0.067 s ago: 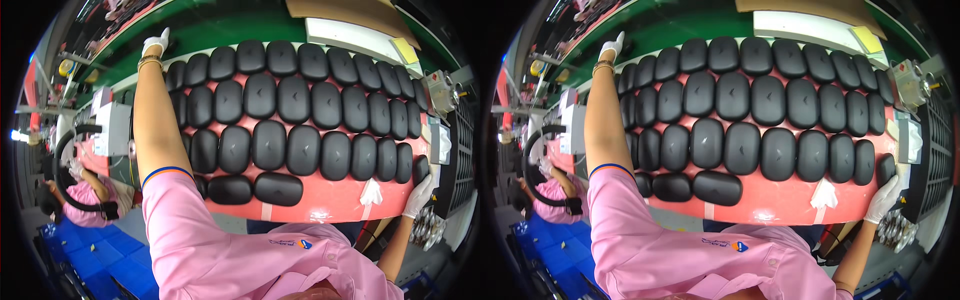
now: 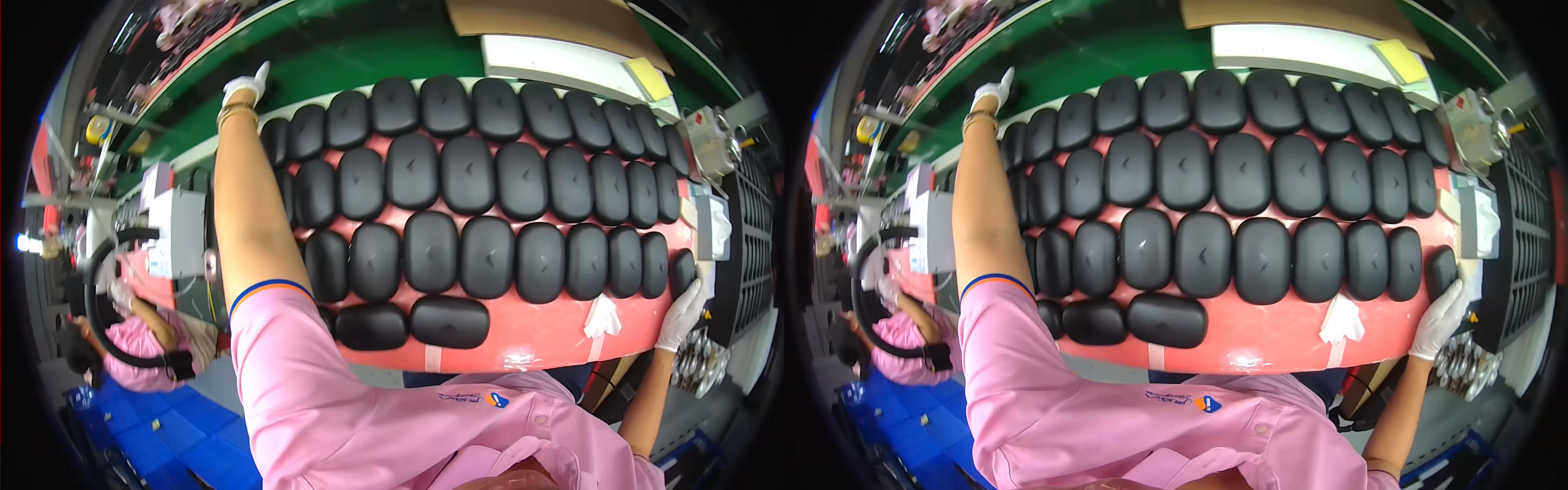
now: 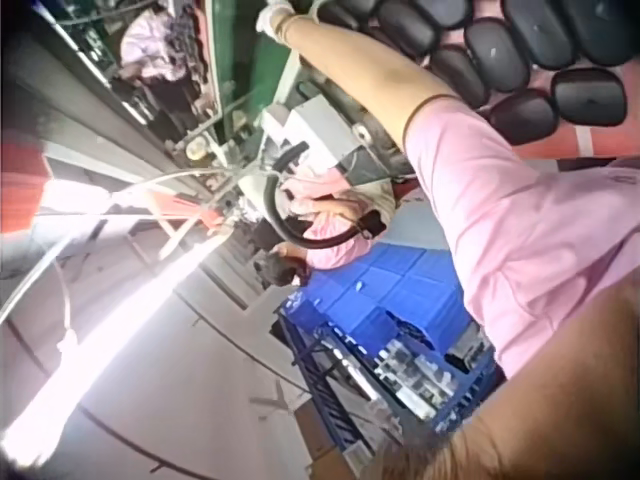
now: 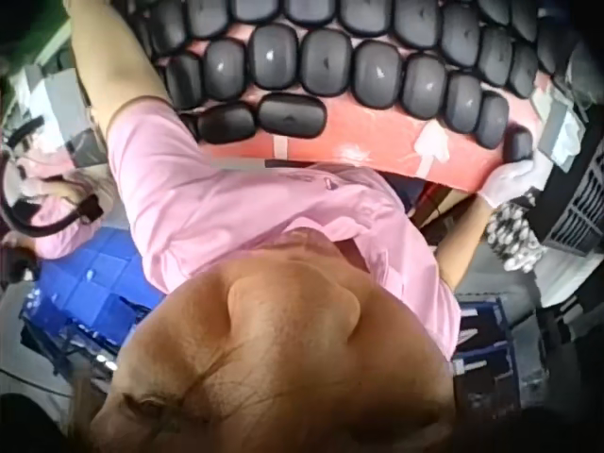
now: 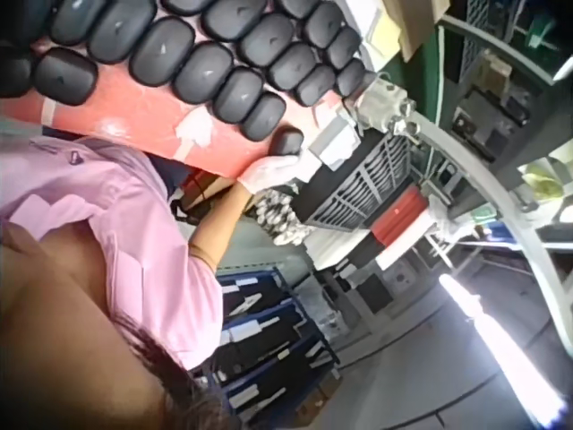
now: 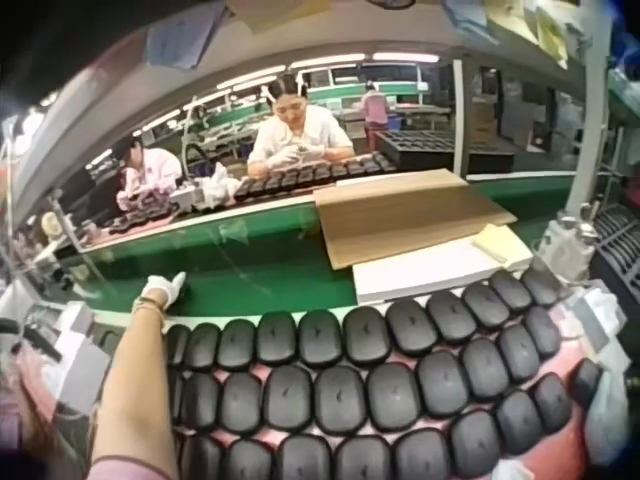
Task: Cleaning and inspecting black wireless earphone charging cases using a cloth.
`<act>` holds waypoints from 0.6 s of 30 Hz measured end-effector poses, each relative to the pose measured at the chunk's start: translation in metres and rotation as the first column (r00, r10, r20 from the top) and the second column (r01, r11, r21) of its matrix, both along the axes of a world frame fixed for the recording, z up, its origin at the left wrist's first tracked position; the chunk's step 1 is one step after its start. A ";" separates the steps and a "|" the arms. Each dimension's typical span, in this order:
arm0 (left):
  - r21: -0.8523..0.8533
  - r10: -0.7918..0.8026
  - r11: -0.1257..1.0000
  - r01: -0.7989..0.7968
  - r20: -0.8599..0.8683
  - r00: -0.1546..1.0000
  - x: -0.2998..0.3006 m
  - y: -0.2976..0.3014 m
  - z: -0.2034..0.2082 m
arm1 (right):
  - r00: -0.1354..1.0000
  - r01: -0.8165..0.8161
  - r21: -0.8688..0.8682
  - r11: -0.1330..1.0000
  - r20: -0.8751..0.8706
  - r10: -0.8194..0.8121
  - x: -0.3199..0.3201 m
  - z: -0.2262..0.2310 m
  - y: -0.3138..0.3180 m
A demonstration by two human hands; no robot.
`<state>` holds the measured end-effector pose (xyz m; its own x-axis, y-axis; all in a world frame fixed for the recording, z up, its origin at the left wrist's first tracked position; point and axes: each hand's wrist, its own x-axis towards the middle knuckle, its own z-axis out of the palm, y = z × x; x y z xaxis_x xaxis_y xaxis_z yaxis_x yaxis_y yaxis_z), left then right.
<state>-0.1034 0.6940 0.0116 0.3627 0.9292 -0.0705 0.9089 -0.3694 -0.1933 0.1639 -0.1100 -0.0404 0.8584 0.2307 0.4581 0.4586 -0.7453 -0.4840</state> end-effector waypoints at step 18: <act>-0.571 0.370 0.062 0.819 0.775 0.512 -0.064 -0.530 0.082 | 0.344 -0.858 0.456 0.237 0.169 0.923 -0.138 0.097 0.071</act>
<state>-0.1673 0.1637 0.0934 0.9649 0.1263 -0.2301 0.2133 0.1341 0.9677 0.0257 -0.0388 0.0571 0.2721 0.7088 0.6508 0.6132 0.3935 -0.6849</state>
